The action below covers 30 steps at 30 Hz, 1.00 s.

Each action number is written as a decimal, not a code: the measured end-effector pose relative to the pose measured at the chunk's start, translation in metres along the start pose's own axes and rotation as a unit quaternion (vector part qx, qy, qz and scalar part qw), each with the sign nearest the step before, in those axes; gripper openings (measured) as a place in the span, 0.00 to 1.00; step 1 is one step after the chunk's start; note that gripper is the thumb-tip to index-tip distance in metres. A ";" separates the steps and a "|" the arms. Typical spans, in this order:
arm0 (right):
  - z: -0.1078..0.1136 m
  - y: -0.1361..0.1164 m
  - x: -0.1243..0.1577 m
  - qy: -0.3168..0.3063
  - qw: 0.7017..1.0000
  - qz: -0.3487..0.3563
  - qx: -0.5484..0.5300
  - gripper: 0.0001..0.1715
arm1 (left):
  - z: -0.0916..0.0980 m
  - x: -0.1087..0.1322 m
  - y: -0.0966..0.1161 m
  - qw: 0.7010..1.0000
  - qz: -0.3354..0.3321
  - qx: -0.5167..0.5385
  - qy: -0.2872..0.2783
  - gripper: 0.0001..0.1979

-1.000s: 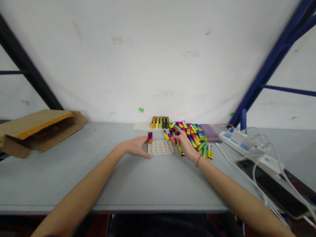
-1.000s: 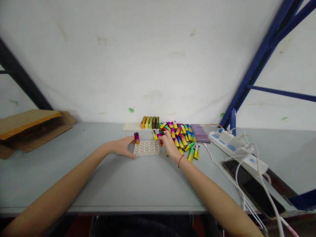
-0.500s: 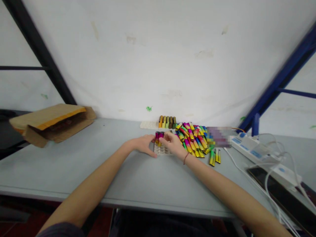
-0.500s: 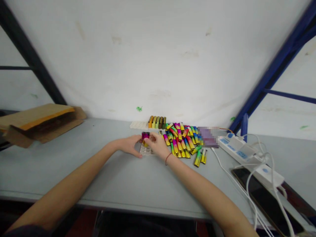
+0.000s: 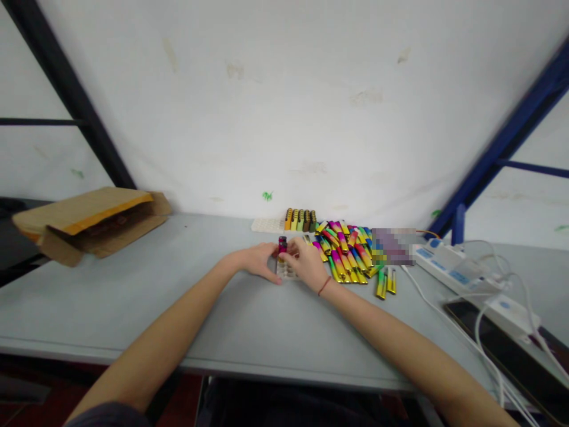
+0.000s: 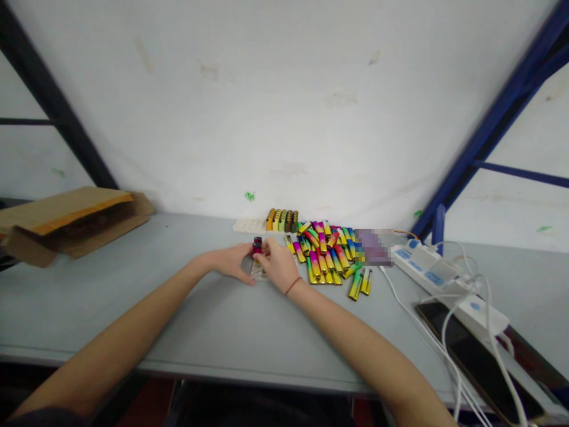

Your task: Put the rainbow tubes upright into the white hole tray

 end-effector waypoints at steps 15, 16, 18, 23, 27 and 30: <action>0.042 0.058 -0.035 -0.058 0.942 -0.150 0.294 0.16 | 0.000 0.000 -0.002 1.000 -0.006 0.012 -0.002 0.44; 0.039 0.059 -0.038 -0.064 0.938 -0.160 0.301 0.15 | 0.000 0.000 -0.002 1.000 -0.003 0.011 -0.003 0.44; 0.034 0.061 -0.044 -0.077 0.937 -0.179 0.291 0.12 | -0.001 0.000 -0.003 1.000 0.001 0.012 -0.006 0.44; 0.046 0.061 -0.050 -0.014 0.986 -0.134 0.100 0.08 | -0.002 -0.001 -0.006 1.000 -0.003 0.014 -0.007 0.45; 0.071 0.054 -0.028 0.003 0.993 -0.071 -0.091 0.11 | -0.003 -0.002 -0.005 1.000 -0.016 0.004 0.008 0.45; 0.086 0.053 0.000 0.007 0.970 -0.090 -0.226 0.09 | -0.004 -0.003 -0.004 1.000 -0.025 -0.004 0.018 0.43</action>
Point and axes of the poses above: each hand's wrist, its own x-axis away from the middle knuckle, its own z-axis out of the back of the hand, y = z × x, the point moved 3 cm from there along -x, towards the middle knuckle, and after that the axes turned 12 degrees about -y, right-handed, at the moved point
